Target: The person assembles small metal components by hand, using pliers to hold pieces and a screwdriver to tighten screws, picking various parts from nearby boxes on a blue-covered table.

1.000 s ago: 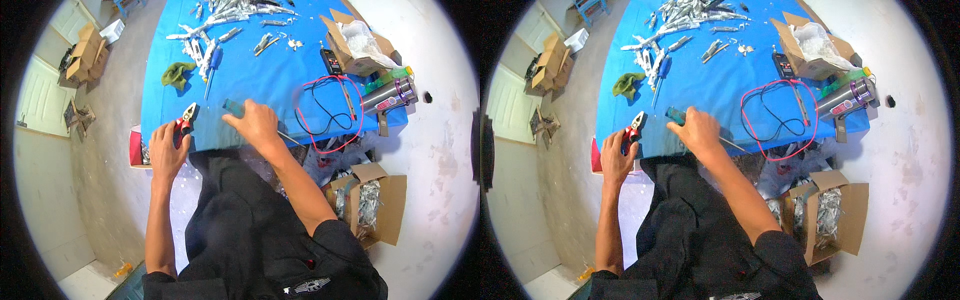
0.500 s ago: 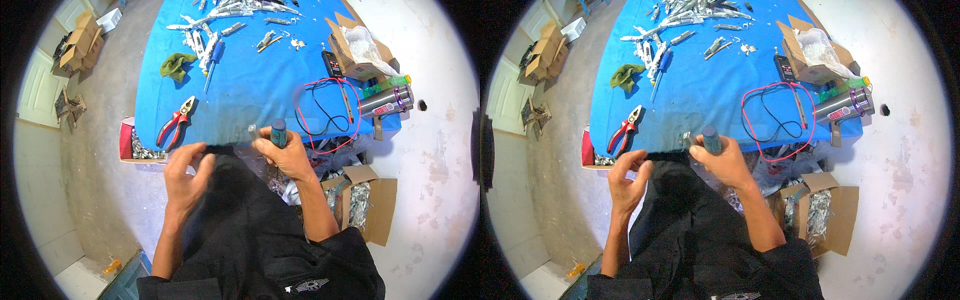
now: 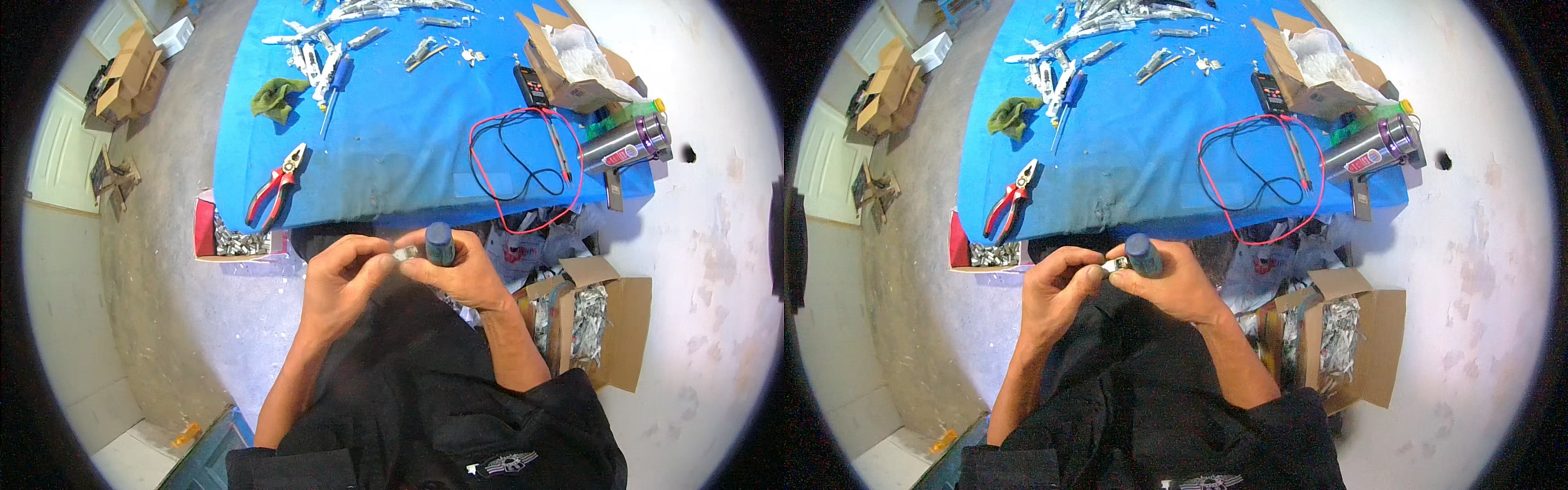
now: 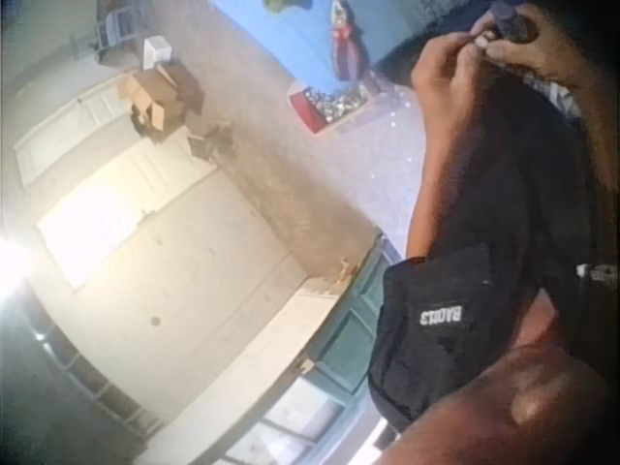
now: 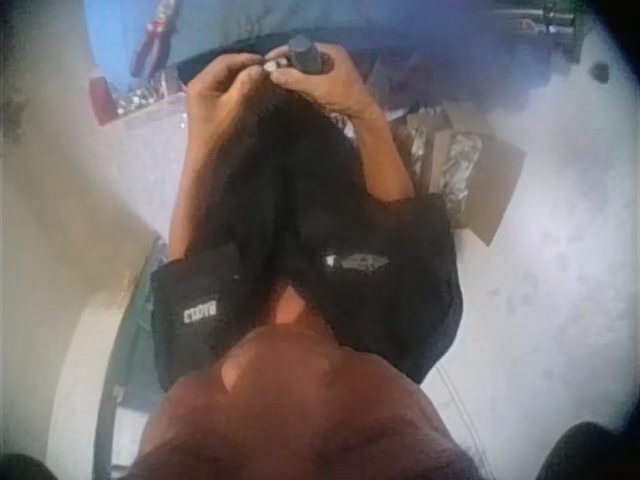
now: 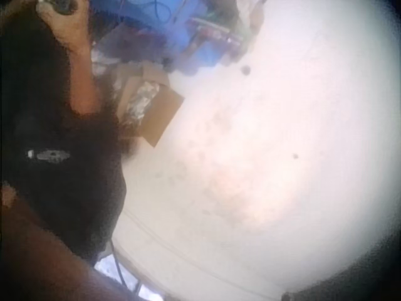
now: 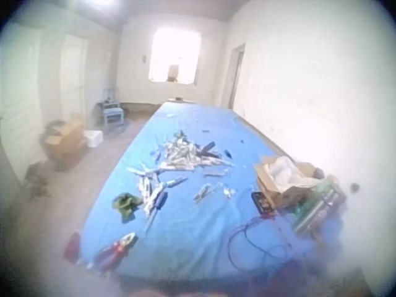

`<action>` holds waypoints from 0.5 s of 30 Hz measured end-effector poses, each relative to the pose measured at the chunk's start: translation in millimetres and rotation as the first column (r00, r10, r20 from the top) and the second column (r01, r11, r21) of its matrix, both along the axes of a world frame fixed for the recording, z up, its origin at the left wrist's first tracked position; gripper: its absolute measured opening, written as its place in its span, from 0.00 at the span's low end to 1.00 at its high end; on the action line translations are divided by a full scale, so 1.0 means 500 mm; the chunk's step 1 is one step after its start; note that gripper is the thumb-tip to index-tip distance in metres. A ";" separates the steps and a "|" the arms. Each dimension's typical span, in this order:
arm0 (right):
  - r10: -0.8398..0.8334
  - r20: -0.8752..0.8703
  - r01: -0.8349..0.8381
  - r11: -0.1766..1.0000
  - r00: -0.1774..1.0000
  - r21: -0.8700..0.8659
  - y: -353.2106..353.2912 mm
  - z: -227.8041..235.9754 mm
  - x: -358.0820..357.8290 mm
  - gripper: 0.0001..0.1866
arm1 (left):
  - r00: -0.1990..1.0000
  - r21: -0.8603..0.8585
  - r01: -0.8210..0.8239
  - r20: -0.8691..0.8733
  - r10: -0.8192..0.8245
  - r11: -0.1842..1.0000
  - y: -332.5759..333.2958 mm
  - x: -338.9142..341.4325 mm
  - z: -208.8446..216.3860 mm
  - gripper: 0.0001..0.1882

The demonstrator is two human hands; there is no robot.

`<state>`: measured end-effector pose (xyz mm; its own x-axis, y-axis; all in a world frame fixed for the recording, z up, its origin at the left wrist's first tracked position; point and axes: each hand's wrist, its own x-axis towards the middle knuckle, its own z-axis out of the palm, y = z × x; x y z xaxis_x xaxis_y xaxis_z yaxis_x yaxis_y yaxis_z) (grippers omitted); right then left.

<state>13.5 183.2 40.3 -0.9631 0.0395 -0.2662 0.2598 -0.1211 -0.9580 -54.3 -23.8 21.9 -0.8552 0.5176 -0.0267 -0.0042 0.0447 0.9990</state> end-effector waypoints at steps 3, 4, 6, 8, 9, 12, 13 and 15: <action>-0.077 0.008 0.077 0.995 0.997 -0.057 -0.005 -0.007 0.013 0.12 | 0.966 0.102 -0.083 0.254 0.055 0.991 0.007 0.019 -0.014 0.11; -0.107 0.015 0.108 0.991 0.994 -0.075 -0.006 -0.012 0.016 0.12 | 0.952 0.124 -0.100 0.301 0.059 0.987 0.008 0.021 -0.019 0.12; -0.135 0.014 0.136 0.985 0.991 -0.109 -0.002 -0.030 0.022 0.11 | 0.924 0.156 -0.111 0.380 0.044 0.982 0.010 0.028 -0.027 0.12; -0.166 0.018 0.167 0.979 0.986 -0.118 -0.002 -0.035 0.026 0.11 | 0.900 0.180 -0.102 0.435 0.014 0.978 0.012 0.030 -0.030 0.13; -0.182 0.022 0.183 0.977 0.983 -0.111 -0.005 -0.031 0.026 0.10 | 0.879 0.217 -0.126 0.477 0.007 0.968 0.014 0.032 -0.034 0.12; -0.198 0.027 0.199 0.979 0.980 -0.051 -0.005 -0.024 0.027 0.09 | 0.827 0.282 -0.188 0.562 -0.003 0.941 0.018 0.037 -0.046 0.11; -0.198 0.028 0.198 0.980 0.980 -0.025 -0.003 -0.023 0.026 0.08 | 0.824 0.277 -0.198 0.567 0.007 0.940 0.019 0.038 -0.047 0.11; -0.213 0.018 0.213 0.977 0.977 0.009 0.000 -0.028 0.026 0.07 | 0.817 0.277 -0.212 0.577 0.015 0.937 0.020 0.038 -0.050 0.11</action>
<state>26.5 183.1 26.5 -0.9271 0.2450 -0.2835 0.2471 -0.1691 -0.9541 -35.1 -14.0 -3.3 -0.7943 0.4815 -0.3706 -0.5486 -0.3062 0.7780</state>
